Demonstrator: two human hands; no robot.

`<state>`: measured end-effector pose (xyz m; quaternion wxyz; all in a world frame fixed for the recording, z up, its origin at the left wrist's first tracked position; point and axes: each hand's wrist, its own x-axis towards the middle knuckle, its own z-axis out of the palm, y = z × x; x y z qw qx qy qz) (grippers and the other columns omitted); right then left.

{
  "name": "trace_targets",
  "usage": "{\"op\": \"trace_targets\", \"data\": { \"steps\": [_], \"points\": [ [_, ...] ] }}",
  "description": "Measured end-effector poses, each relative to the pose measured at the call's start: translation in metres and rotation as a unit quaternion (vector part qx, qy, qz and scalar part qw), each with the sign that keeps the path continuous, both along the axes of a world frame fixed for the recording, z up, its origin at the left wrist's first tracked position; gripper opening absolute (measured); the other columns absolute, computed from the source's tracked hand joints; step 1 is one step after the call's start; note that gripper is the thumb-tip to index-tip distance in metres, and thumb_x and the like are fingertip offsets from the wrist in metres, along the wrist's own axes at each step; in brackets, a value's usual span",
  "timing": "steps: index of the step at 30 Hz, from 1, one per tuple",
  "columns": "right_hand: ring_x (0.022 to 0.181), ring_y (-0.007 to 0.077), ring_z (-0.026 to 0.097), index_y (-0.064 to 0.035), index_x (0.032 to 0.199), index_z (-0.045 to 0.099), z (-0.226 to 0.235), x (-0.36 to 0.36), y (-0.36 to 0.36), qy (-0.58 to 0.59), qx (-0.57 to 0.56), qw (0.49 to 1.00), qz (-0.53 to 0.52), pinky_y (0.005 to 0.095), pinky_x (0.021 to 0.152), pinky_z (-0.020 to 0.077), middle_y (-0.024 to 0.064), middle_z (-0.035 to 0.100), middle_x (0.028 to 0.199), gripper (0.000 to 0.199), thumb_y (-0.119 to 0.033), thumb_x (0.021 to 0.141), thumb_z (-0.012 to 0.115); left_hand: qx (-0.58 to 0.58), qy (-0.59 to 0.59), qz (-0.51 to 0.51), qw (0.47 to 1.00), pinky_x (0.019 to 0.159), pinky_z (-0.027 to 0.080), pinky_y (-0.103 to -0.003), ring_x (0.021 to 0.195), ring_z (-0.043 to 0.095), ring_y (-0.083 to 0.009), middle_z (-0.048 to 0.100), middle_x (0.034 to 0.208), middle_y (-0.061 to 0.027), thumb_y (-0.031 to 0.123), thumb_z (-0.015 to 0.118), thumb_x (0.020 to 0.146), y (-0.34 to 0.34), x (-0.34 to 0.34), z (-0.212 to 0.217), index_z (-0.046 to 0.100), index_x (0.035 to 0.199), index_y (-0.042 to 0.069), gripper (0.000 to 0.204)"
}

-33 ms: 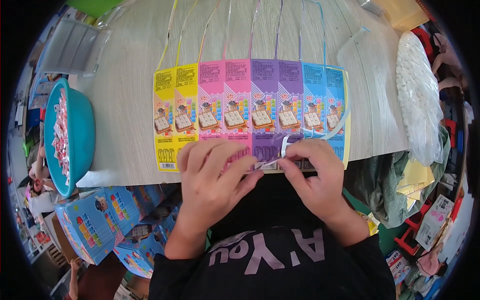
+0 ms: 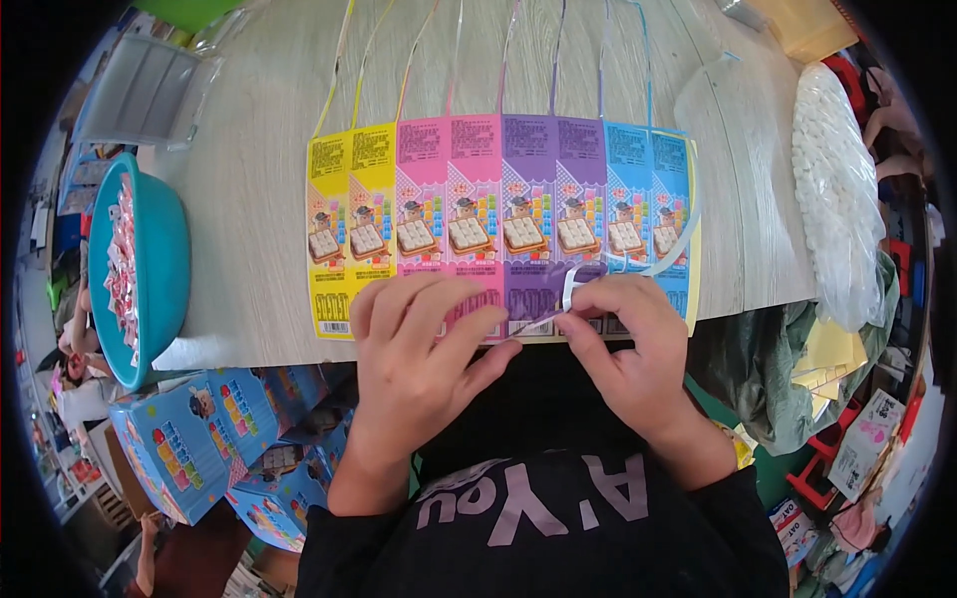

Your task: Applying thin plastic strips or adhesive bands to printed card labels as part of product packaging.

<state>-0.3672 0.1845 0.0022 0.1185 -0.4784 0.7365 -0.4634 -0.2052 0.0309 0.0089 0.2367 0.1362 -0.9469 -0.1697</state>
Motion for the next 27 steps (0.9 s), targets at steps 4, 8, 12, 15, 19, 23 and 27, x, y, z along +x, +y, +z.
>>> {"op": "trace_targets", "data": {
  "steps": [4, 8, 12, 15, 19, 23, 27],
  "points": [
    [0.078, 0.0224, 0.064, -0.0011, 0.095, 0.069, 0.003, -0.002, 0.000, -0.008, 0.000, 1.000, 0.008, 0.0329, 0.071, 0.0498, 0.0091, 0.068, 0.087, 0.017, -0.001, 0.083, 0.081, 0.005, -0.036, 0.026, 0.999, 0.092, 0.046, -0.044, 0.108, 0.061, -0.0288, 0.067, 0.111, -0.0042, 0.023, 0.089, 0.071, -0.002, 0.014, -0.003, 0.074, 0.094, 0.013, 0.029],
    [0.077, 0.0238, 0.065, -0.0065, 0.092, 0.071, 0.000, 0.001, -0.003, -0.037, 0.000, 0.999, -0.018, 0.0363, 0.074, 0.0479, 0.0043, 0.070, 0.082, 0.017, -0.006, 0.081, 0.084, 0.019, -0.039, 0.024, 0.999, 0.090, 0.046, -0.046, 0.101, 0.062, -0.0313, 0.066, 0.107, -0.0076, 0.021, 0.089, 0.070, -0.002, 0.016, -0.010, 0.073, 0.092, 0.011, 0.029],
    [0.078, 0.0220, 0.065, -0.0067, 0.092, 0.072, 0.005, 0.002, -0.004, -0.062, 0.009, 0.998, -0.030, 0.0358, 0.076, 0.0471, 0.0036, 0.071, 0.082, 0.017, -0.007, 0.081, 0.085, 0.022, -0.037, 0.028, 0.999, 0.086, 0.046, -0.043, 0.099, 0.061, -0.0298, 0.066, 0.104, -0.0055, 0.020, 0.088, 0.070, -0.002, 0.011, -0.004, 0.073, 0.089, 0.012, 0.025],
    [0.080, 0.0205, 0.065, -0.0067, 0.093, 0.072, 0.008, 0.001, -0.006, -0.071, 0.018, 0.997, -0.025, 0.0356, 0.078, 0.0463, 0.0032, 0.071, 0.082, 0.016, -0.007, 0.082, 0.084, -0.025, -0.015, 0.005, 1.000, 0.082, 0.045, -0.041, 0.095, 0.061, -0.0269, 0.065, 0.100, -0.0023, 0.020, 0.087, 0.070, -0.003, 0.007, -0.009, 0.074, 0.086, 0.015, 0.021],
    [0.082, 0.0190, 0.063, -0.0039, 0.094, 0.070, 0.006, 0.002, -0.004, -0.066, 0.022, 0.997, -0.018, 0.0328, 0.078, 0.0471, 0.0049, 0.068, 0.086, 0.015, -0.006, 0.084, 0.082, 0.023, -0.021, -0.017, 0.999, 0.083, 0.045, -0.039, 0.091, 0.060, -0.0217, 0.060, 0.095, 0.0006, 0.019, 0.084, 0.076, -0.001, 0.002, -0.008, 0.072, 0.092, 0.017, 0.020],
    [0.084, 0.0184, 0.062, -0.0010, 0.096, 0.069, 0.007, 0.001, -0.003, -0.056, 0.038, 0.998, -0.004, 0.0305, 0.077, 0.0486, 0.0071, 0.066, 0.090, 0.015, -0.004, 0.087, 0.080, 0.016, -0.029, -0.025, 0.999, 0.080, 0.047, -0.039, 0.090, 0.060, -0.0220, 0.059, 0.093, -0.0001, 0.017, 0.083, 0.076, -0.002, 0.001, -0.010, 0.071, 0.090, 0.016, 0.018],
    [0.083, 0.0190, 0.062, -0.0011, 0.095, 0.069, 0.008, 0.001, -0.004, -0.055, 0.040, 0.998, -0.008, 0.0308, 0.077, 0.0486, 0.0072, 0.066, 0.090, 0.015, -0.004, 0.087, 0.081, 0.007, 0.001, -0.019, 1.000, 0.080, 0.048, -0.039, 0.089, 0.061, -0.0227, 0.060, 0.092, -0.0006, 0.013, 0.083, 0.075, -0.002, -0.002, -0.014, 0.071, 0.088, 0.014, 0.018]
  ]
}}
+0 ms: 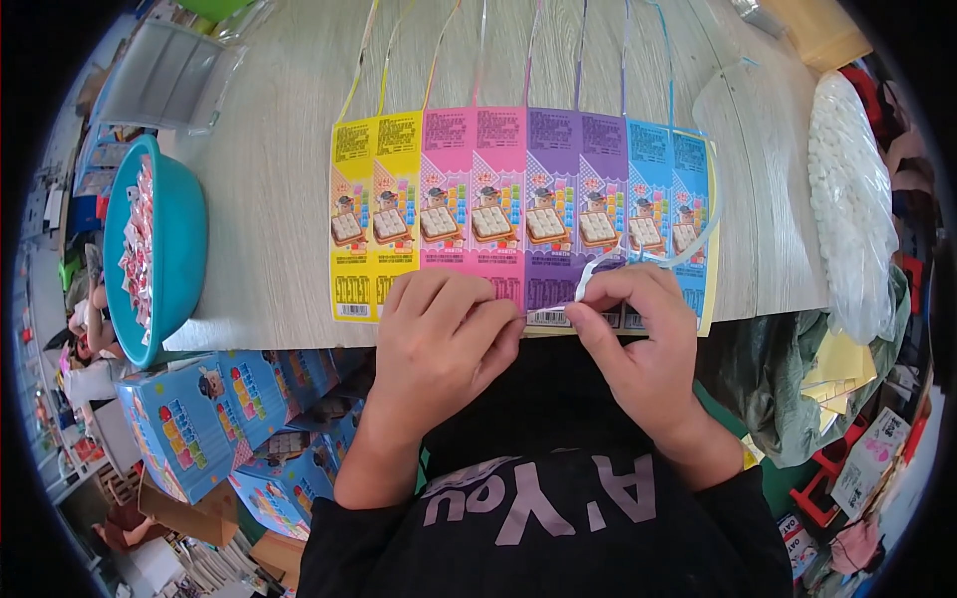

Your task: Applying thin plastic strips or adhesive bands to printed card labels as part of product packaging.

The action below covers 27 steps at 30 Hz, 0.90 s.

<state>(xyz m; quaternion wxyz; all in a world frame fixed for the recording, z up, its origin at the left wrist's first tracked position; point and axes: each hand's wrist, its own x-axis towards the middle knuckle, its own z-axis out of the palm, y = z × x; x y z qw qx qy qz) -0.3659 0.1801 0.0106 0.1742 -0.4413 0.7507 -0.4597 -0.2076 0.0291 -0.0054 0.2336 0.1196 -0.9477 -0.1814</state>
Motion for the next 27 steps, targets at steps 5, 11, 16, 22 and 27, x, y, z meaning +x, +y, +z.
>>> {"op": "trace_targets", "data": {
  "steps": [5, 11, 16, 22, 27],
  "points": [
    [0.082, 0.0192, 0.061, -0.0019, 0.094, 0.069, 0.002, -0.002, -0.001, 0.008, 0.005, 1.000, -0.002, 0.0314, 0.079, 0.0477, 0.0064, 0.067, 0.086, 0.014, -0.004, 0.086, 0.081, 0.037, 0.015, 0.033, 0.999, 0.073, 0.048, -0.040, 0.082, 0.061, -0.0280, 0.064, 0.087, -0.0056, 0.003, 0.083, 0.070, 0.001, -0.004, 0.003, 0.070, 0.081, 0.007, 0.018],
    [0.080, 0.0217, 0.061, -0.0040, 0.096, 0.069, -0.012, 0.005, 0.002, -0.075, -0.042, 0.996, -0.037, 0.0341, 0.079, 0.0451, 0.0048, 0.067, 0.084, 0.011, -0.005, 0.088, 0.076, 0.053, 0.005, 0.018, 0.998, 0.072, 0.049, -0.041, 0.080, 0.062, -0.0299, 0.065, 0.085, -0.0086, 0.002, 0.079, 0.076, -0.004, -0.008, 0.006, 0.069, 0.082, 0.003, 0.012],
    [0.082, 0.0237, 0.066, -0.0096, 0.096, 0.070, -0.007, 0.004, 0.007, 0.161, -0.054, 0.985, 0.041, 0.0374, 0.080, 0.0442, 0.0014, 0.071, 0.087, 0.016, -0.008, 0.082, 0.078, 0.046, -0.001, 0.019, 0.999, 0.072, 0.049, -0.042, 0.080, 0.062, -0.0300, 0.065, 0.085, -0.0085, 0.006, 0.079, 0.080, -0.005, -0.011, 0.006, 0.068, 0.084, 0.004, 0.011],
    [0.098, 0.0267, 0.068, -0.0081, 0.102, 0.069, -0.014, 0.012, 0.004, 0.151, -0.088, 0.982, 0.077, 0.0410, 0.087, 0.0472, 0.0058, 0.071, 0.104, 0.023, -0.006, 0.081, 0.077, 0.091, 0.008, -0.001, 0.996, 0.074, 0.048, -0.042, 0.083, 0.061, -0.0324, 0.065, 0.086, -0.0098, 0.009, 0.074, 0.085, -0.006, -0.002, 0.011, 0.070, 0.089, 0.004, 0.008],
    [0.106, 0.0298, 0.067, -0.0076, 0.106, 0.068, -0.015, 0.012, 0.003, 0.164, -0.072, 0.979, 0.095, 0.0434, 0.092, 0.0480, 0.0084, 0.070, 0.115, 0.028, -0.004, 0.079, 0.077, 0.062, -0.025, -0.005, 0.998, 0.079, 0.048, -0.042, 0.090, 0.061, -0.0316, 0.065, 0.094, -0.0087, 0.015, 0.080, 0.078, -0.002, 0.001, 0.013, 0.071, 0.095, 0.007, 0.021]
  ]
}}
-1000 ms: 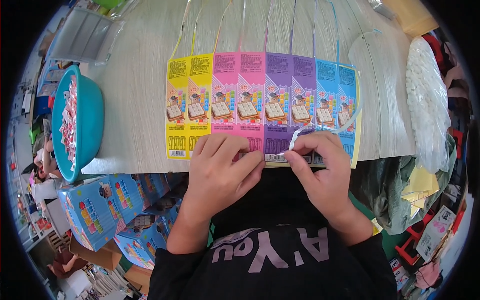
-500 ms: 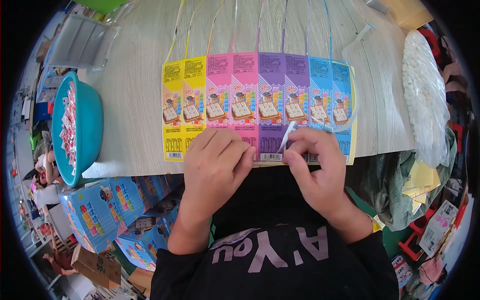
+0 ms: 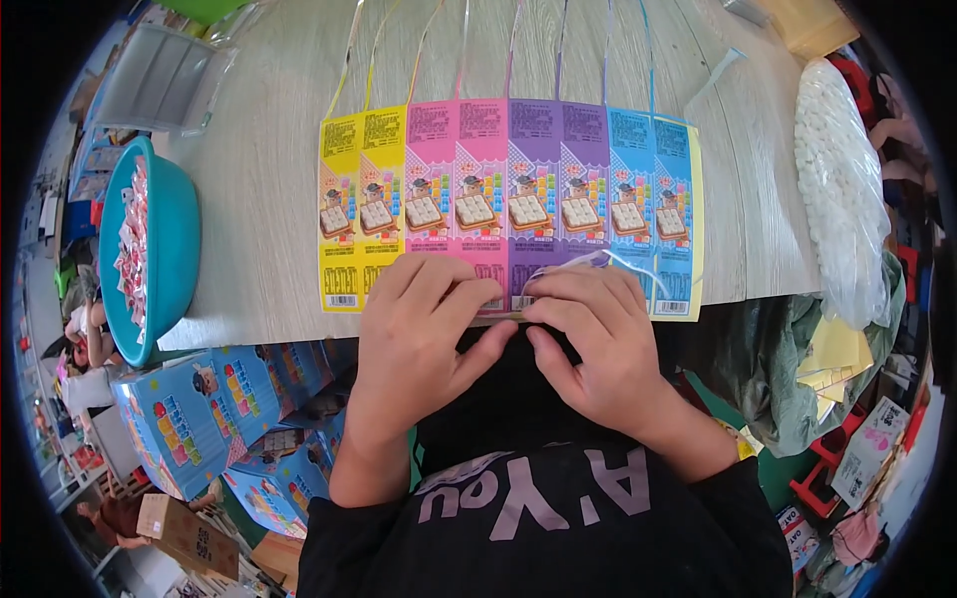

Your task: Applying thin plastic strips or adhesive bands to printed card labels as part of product packaging.

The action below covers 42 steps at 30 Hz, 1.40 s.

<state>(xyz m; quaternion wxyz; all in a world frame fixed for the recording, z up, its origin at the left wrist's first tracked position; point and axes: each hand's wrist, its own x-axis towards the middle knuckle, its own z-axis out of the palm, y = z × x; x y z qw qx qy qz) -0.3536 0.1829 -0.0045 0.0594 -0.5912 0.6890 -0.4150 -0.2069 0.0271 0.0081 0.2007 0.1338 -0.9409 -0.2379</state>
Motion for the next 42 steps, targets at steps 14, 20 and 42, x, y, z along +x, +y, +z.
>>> {"op": "trace_targets", "data": {
  "steps": [14, 20, 42],
  "points": [
    [0.109, 0.0326, 0.067, -0.0085, 0.104, 0.070, -0.004, 0.001, 0.003, -0.005, -0.013, 1.000, 0.013, 0.0444, 0.093, 0.0483, 0.0096, 0.070, 0.120, 0.026, -0.004, 0.080, 0.078, 0.002, 0.034, 0.022, 0.999, 0.073, 0.048, -0.042, 0.082, 0.061, -0.0292, 0.065, 0.087, -0.0063, 0.008, 0.082, 0.079, 0.000, -0.003, -0.008, 0.068, 0.088, 0.008, 0.016],
    [0.103, 0.0297, 0.066, -0.0087, 0.101, 0.071, -0.001, 0.001, 0.004, 0.025, -0.017, 0.999, 0.034, 0.0448, 0.091, 0.0488, 0.0068, 0.068, 0.109, 0.025, -0.005, 0.077, 0.079, 0.020, 0.050, 0.043, 0.998, 0.068, 0.048, -0.040, 0.075, 0.061, -0.0279, 0.067, 0.080, -0.0070, 0.006, 0.081, 0.081, -0.003, -0.008, -0.003, 0.069, 0.089, 0.005, 0.015],
    [0.103, 0.0249, 0.052, -0.0259, 0.125, 0.076, -0.004, 0.017, -0.013, 0.161, 0.099, 0.982, 0.010, 0.0405, 0.090, 0.0429, 0.0024, 0.055, 0.113, 0.052, -0.013, 0.076, 0.082, -0.081, 0.020, 0.070, 0.994, 0.082, 0.047, -0.043, 0.089, 0.062, -0.0281, 0.067, 0.093, -0.0039, 0.022, 0.086, 0.076, -0.018, 0.039, -0.009, 0.074, 0.098, 0.011, 0.027]
  ]
}}
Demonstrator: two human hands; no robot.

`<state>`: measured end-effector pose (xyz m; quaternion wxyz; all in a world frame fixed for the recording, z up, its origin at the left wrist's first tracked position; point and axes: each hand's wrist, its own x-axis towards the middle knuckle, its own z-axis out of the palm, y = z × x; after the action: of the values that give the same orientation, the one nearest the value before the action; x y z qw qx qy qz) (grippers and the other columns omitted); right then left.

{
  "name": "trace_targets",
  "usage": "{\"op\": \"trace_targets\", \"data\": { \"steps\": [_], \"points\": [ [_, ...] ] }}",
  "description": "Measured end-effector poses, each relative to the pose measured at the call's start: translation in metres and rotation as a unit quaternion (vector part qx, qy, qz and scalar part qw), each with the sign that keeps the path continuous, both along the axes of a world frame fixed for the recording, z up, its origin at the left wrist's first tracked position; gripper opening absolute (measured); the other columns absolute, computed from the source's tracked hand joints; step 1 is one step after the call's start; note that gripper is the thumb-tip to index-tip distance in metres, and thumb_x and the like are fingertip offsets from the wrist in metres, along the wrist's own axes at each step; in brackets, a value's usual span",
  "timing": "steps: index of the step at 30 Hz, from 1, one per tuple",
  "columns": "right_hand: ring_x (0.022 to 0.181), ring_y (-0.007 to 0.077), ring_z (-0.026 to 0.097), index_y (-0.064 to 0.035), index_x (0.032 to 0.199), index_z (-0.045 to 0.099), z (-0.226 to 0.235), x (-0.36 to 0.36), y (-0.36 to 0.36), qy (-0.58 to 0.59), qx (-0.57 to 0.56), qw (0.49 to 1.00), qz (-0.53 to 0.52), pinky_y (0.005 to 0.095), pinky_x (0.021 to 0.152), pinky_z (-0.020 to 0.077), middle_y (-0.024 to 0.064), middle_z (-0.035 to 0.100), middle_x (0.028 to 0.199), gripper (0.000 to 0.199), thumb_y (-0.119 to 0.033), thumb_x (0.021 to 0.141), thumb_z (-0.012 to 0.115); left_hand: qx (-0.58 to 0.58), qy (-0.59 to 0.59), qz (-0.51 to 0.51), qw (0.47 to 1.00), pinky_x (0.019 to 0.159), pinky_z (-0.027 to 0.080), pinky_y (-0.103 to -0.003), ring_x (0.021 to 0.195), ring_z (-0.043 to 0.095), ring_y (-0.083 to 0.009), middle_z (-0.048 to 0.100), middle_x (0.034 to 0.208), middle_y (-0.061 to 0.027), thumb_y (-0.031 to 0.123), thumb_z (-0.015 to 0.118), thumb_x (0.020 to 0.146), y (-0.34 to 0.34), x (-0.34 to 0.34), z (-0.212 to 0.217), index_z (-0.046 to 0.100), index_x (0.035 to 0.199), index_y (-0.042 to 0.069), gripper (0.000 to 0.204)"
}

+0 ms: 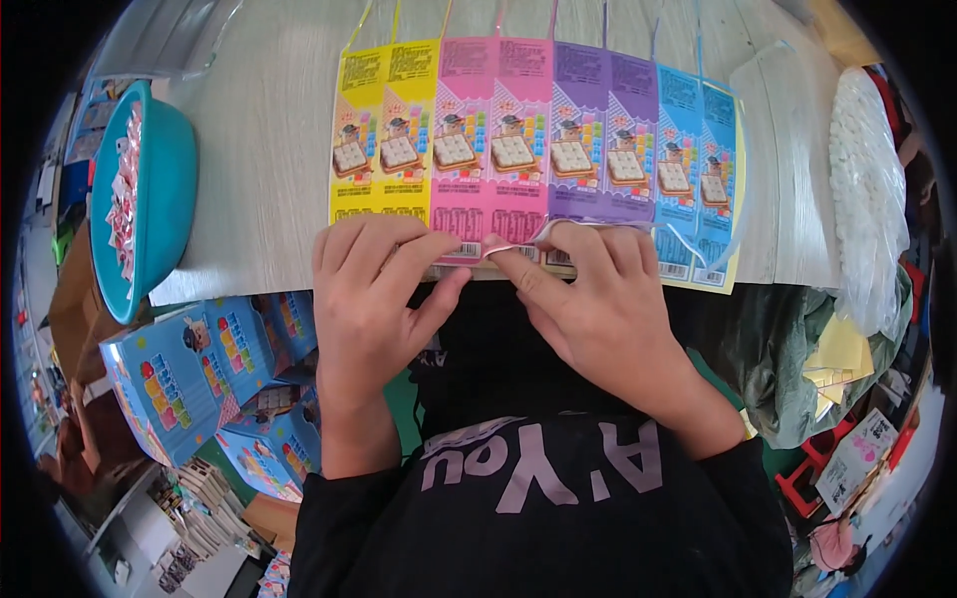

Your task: Applying thin plastic strips or adhesive bands to printed card labels as part of product packaging.

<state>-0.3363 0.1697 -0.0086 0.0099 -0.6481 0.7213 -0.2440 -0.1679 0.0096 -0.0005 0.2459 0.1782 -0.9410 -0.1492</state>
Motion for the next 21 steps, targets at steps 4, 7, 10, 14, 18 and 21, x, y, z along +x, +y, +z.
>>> {"op": "trace_targets", "data": {
  "steps": [4, 7, 10, 14, 18, 21],
  "points": [
    [0.104, 0.0261, 0.051, -0.0280, 0.128, 0.075, 0.001, 0.000, 0.000, 0.000, -0.001, 1.000, -0.005, 0.0409, 0.091, 0.0427, 0.0030, 0.055, 0.114, 0.055, -0.014, 0.075, 0.083, -0.004, -0.016, 0.002, 1.000, 0.085, 0.047, -0.043, 0.092, 0.062, -0.0281, 0.065, 0.096, -0.0029, 0.021, 0.086, 0.074, 0.005, -0.001, 0.000, 0.073, 0.097, 0.013, 0.028],
    [0.104, 0.0266, 0.051, -0.0284, 0.130, 0.074, 0.000, 0.001, 0.000, -0.007, 0.002, 1.000, -0.010, 0.0411, 0.092, 0.0422, 0.0031, 0.056, 0.115, 0.056, -0.015, 0.076, 0.083, -0.005, -0.008, 0.001, 1.000, 0.081, 0.048, -0.042, 0.091, 0.063, -0.0277, 0.065, 0.094, -0.0027, 0.017, 0.086, 0.073, 0.008, -0.007, -0.006, 0.073, 0.094, 0.012, 0.025],
    [0.103, 0.0265, 0.052, -0.0288, 0.131, 0.073, 0.000, 0.001, 0.000, 0.003, 0.013, 1.000, -0.007, 0.0412, 0.092, 0.0416, 0.0031, 0.056, 0.115, 0.056, -0.018, 0.077, 0.083, 0.012, 0.008, -0.010, 1.000, 0.076, 0.049, -0.041, 0.089, 0.063, -0.0276, 0.065, 0.092, -0.0035, 0.011, 0.084, 0.073, 0.004, -0.009, -0.009, 0.072, 0.090, 0.011, 0.021],
    [0.104, 0.0261, 0.052, -0.0288, 0.130, 0.074, 0.000, 0.002, -0.001, 0.002, 0.014, 1.000, -0.011, 0.0414, 0.092, 0.0413, 0.0029, 0.057, 0.115, 0.053, -0.019, 0.079, 0.083, 0.020, 0.036, -0.033, 0.999, 0.072, 0.049, -0.040, 0.083, 0.063, -0.0285, 0.066, 0.086, -0.0063, 0.006, 0.080, 0.077, -0.003, -0.013, -0.008, 0.071, 0.088, 0.007, 0.014],
    [0.103, 0.0250, 0.052, -0.0301, 0.131, 0.075, -0.003, 0.002, 0.000, 0.010, 0.004, 1.000, -0.007, 0.0411, 0.092, 0.0411, 0.0017, 0.057, 0.116, 0.053, -0.020, 0.080, 0.082, 0.036, 0.059, -0.009, 0.998, 0.070, 0.050, -0.039, 0.078, 0.063, -0.0290, 0.067, 0.082, -0.0077, 0.006, 0.079, 0.080, -0.004, -0.014, -0.007, 0.071, 0.088, 0.005, 0.012],
    [0.103, 0.0245, 0.052, -0.0321, 0.132, 0.074, -0.006, 0.003, 0.001, 0.038, -0.004, 0.999, 0.000, 0.0406, 0.092, 0.0413, 0.0013, 0.057, 0.116, 0.055, -0.019, 0.079, 0.082, 0.049, 0.067, 0.005, 0.996, 0.067, 0.051, -0.038, 0.075, 0.065, -0.0285, 0.069, 0.080, -0.0083, 0.007, 0.079, 0.084, -0.004, -0.016, -0.007, 0.071, 0.089, 0.004, 0.011]
  ]
}}
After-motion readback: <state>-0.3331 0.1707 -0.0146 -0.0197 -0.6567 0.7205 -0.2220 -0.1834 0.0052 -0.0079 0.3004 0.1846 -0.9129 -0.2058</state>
